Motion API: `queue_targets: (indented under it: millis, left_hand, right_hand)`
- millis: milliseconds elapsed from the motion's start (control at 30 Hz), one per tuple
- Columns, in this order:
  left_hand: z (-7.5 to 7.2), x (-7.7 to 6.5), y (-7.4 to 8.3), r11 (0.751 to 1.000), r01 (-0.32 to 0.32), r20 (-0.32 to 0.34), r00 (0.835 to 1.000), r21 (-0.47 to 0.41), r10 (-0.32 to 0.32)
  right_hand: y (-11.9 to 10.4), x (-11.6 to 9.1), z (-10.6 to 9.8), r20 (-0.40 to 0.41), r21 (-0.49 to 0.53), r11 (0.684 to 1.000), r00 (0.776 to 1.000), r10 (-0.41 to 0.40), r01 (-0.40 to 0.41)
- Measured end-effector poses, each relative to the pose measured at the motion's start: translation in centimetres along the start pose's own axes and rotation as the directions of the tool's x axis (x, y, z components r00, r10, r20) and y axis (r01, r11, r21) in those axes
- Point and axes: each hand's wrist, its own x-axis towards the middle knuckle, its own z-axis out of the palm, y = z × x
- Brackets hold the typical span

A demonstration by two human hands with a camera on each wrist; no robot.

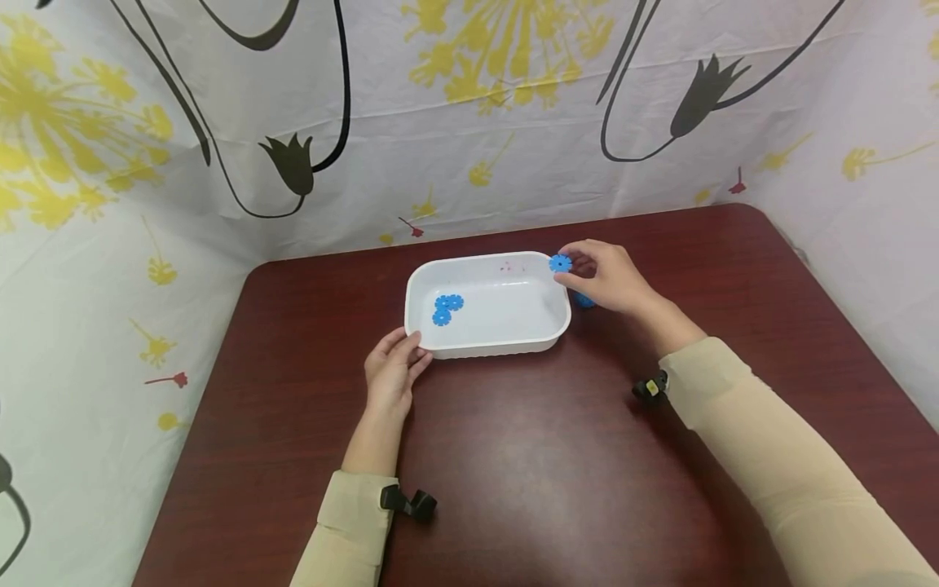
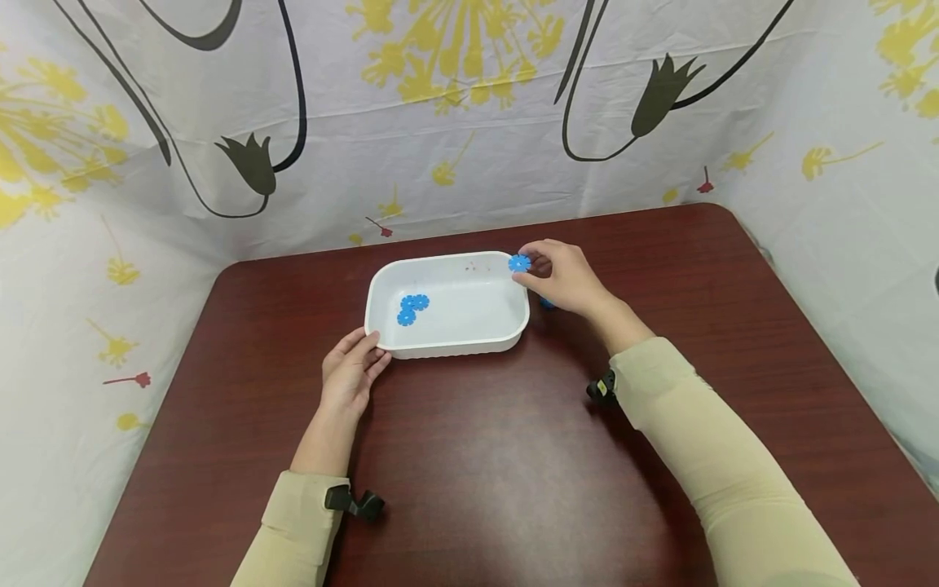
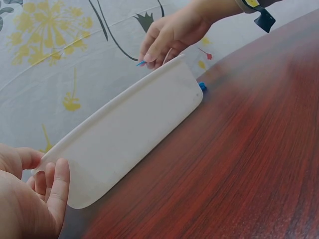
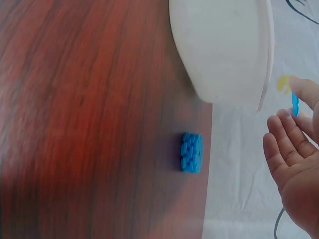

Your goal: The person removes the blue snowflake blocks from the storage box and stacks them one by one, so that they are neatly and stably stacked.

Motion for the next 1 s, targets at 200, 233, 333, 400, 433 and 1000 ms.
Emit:
queue_targets:
  millis: [200,233,333,400,433,1000]
  left_hand:
    - [0.0,0.1,0.0,1.000,0.001,0.002,1.000,0.001,-0.001]
    - [-0.1,0.1,0.0,1.000,0.002,0.003,1.000,0.003,-0.002]
    - [-0.1,0.0,0.0,1.000,0.001,0.007,1.000,0.010,-0.001]
    - [-0.1,0.1,0.0,1.000,0.000,0.010,1.000,0.013,0.000]
    - [-0.1,0.0,0.0,1.000,0.001,0.009,1.000,0.012,-0.001]
    - [0.0,0.0,-0.2,1.000,-0.004,-0.003,1.000,0.008,0.004]
  right_hand:
    - [1.2,-0.6,-0.5,-0.012,0.001,0.999,0.999,0.038,-0.038]
    - [1.4,-0.7,-0.6,-0.012,-0.001,0.999,0.999,0.045,-0.045]
    - [2.0,-1.1,-0.7,-0.014,-0.006,0.998,0.998,0.063,-0.063]
    - [2.4,-1.2,-0.7,-0.015,-0.010,0.997,0.997,0.071,-0.071]
    - [2.6,-1.3,-0.7,-0.017,-0.011,0.997,0.997,0.071,-0.072]
    - [5.2,-2.7,-0.5,0.028,-0.062,0.991,0.992,0.124,-0.122]
